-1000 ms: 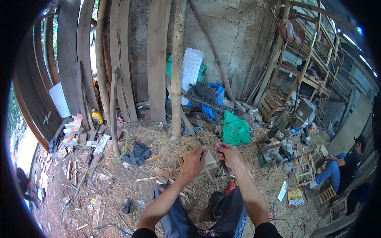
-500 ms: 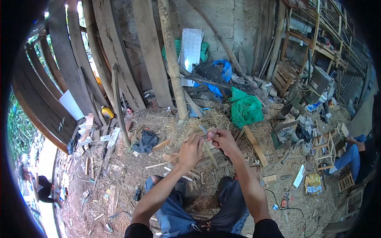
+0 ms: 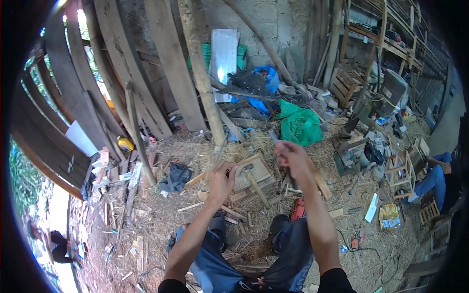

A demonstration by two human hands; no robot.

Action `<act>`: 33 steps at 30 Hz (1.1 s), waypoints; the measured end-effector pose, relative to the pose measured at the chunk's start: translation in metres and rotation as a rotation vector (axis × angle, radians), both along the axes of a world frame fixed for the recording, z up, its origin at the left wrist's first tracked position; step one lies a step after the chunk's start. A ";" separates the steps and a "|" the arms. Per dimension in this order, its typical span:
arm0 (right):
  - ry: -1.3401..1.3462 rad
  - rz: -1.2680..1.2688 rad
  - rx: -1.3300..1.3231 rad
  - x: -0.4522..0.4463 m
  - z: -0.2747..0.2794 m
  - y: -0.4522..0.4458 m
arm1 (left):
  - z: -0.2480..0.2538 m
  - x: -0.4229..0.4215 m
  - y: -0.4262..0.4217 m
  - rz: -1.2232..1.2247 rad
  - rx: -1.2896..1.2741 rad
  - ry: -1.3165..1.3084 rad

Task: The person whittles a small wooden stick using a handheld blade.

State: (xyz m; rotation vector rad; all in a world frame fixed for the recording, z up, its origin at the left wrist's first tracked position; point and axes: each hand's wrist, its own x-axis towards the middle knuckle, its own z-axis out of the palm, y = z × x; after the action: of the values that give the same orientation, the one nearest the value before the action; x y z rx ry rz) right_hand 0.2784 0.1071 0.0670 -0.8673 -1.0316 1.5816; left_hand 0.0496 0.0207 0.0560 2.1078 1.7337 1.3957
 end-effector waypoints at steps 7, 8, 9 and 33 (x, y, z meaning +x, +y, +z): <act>0.009 0.282 -0.005 -0.056 -0.018 -0.011 | 0.002 0.011 0.009 -0.053 -0.115 -0.271; -0.007 0.266 -0.013 -0.056 -0.020 -0.009 | 0.002 0.008 0.008 -0.086 -0.120 -0.267; 0.000 0.271 -0.020 -0.058 -0.023 -0.008 | 0.000 0.004 0.008 -0.080 -0.128 -0.262; -0.043 0.126 -0.059 -0.050 -0.036 0.012 | -0.024 -0.010 0.021 -0.111 -0.078 -0.140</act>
State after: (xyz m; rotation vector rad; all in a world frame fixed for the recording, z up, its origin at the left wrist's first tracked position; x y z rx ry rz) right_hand 0.2283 0.1189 0.0306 -0.8947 -1.0923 1.7130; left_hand 0.0400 0.0417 0.0324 1.9816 1.5677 1.3859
